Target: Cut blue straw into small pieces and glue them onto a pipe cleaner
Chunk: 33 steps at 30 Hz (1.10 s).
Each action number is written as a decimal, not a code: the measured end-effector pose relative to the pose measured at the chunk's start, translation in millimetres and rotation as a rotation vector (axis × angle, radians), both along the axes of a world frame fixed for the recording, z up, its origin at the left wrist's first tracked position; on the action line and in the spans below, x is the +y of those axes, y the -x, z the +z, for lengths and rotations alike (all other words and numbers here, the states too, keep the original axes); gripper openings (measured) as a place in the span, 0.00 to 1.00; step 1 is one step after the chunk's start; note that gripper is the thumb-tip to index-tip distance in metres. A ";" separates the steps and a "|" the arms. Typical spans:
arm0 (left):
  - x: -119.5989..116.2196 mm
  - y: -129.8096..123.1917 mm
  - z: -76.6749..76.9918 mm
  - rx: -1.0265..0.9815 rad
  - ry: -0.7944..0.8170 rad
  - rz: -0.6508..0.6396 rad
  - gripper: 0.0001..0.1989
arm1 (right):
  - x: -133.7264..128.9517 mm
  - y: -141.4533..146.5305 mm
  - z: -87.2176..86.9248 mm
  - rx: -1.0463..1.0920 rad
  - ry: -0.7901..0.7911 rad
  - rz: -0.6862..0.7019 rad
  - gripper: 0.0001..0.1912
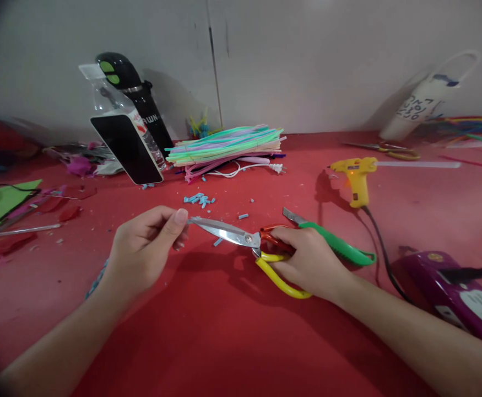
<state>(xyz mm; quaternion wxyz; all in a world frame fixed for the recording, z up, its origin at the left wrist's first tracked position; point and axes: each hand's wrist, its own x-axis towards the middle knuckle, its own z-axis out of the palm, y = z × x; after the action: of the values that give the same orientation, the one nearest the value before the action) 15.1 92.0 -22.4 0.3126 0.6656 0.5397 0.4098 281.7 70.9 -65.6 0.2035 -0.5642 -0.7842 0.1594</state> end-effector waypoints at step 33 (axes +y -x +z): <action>-0.9 -2.3 3.2 0.019 -0.028 0.045 0.13 | -0.9 -1.5 2.0 -0.021 0.026 -0.007 0.13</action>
<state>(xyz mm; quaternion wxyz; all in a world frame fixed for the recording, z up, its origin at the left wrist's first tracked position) 17.3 91.1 -19.2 0.2887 0.6616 0.5516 0.4180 283.2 70.0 -63.6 0.1885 -0.5711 -0.7822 0.1626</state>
